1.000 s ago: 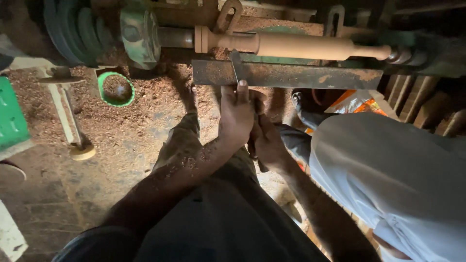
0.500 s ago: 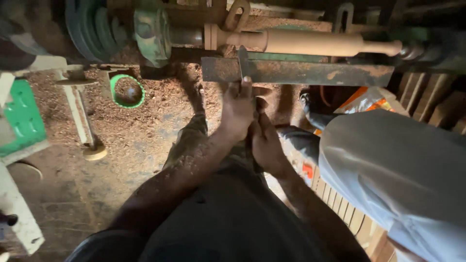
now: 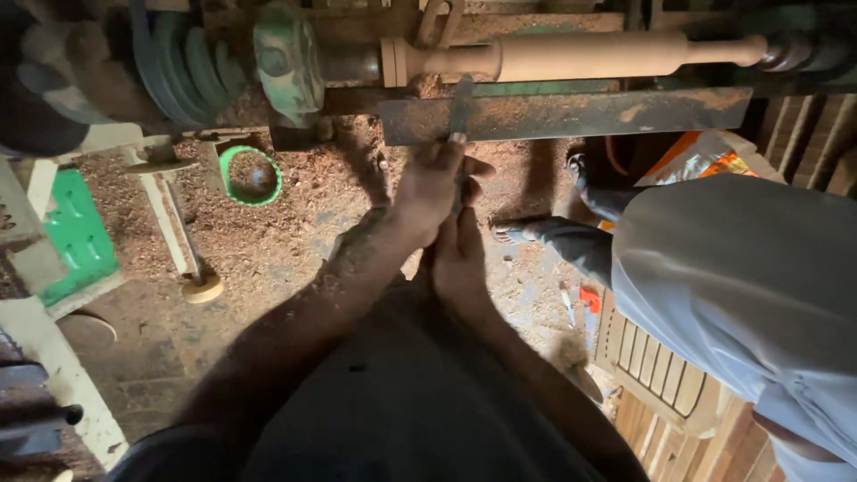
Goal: Using a wood lathe to shape a rolling pin and sharpening tools on a bench grinder.
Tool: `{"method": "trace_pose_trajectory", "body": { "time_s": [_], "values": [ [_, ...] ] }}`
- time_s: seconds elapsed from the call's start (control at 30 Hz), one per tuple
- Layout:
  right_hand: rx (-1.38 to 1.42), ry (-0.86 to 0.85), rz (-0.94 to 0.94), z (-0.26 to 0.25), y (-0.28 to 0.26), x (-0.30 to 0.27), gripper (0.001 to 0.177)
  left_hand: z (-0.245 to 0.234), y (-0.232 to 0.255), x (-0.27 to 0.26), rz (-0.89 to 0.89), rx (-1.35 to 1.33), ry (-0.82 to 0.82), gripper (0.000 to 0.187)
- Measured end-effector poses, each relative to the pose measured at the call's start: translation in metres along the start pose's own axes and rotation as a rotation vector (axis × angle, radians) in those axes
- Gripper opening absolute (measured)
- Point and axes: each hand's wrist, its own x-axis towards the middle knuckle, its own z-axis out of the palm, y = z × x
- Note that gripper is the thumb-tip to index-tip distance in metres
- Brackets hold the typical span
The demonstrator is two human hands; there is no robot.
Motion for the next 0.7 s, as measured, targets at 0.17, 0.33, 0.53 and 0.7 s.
{"method": "trace_pose_trajectory", "body": {
  "time_s": [0.17, 0.33, 0.53, 0.7],
  "values": [
    [0.197, -0.226, 0.326, -0.056, -0.006, 0.014, 0.041, 0.032, -0.012, -0.007, 0.23, -0.203, 0.102, 0.024],
    [0.098, -0.353, 0.344, -0.106, 0.038, 0.037, 0.031, 0.056, -0.049, 0.027, 0.424, -0.295, 0.136, 0.025],
    [-0.322, -0.544, -0.155, -0.134, 0.05, 0.064, 0.035, 0.073, -0.029, 0.005, 0.482, -0.452, 0.224, 0.023],
    [0.0, -0.469, 0.348, -0.1, 0.036, 0.043, 0.036, 0.048, -0.041, 0.024, 0.437, -0.392, 0.234, 0.033]
  ]
}}
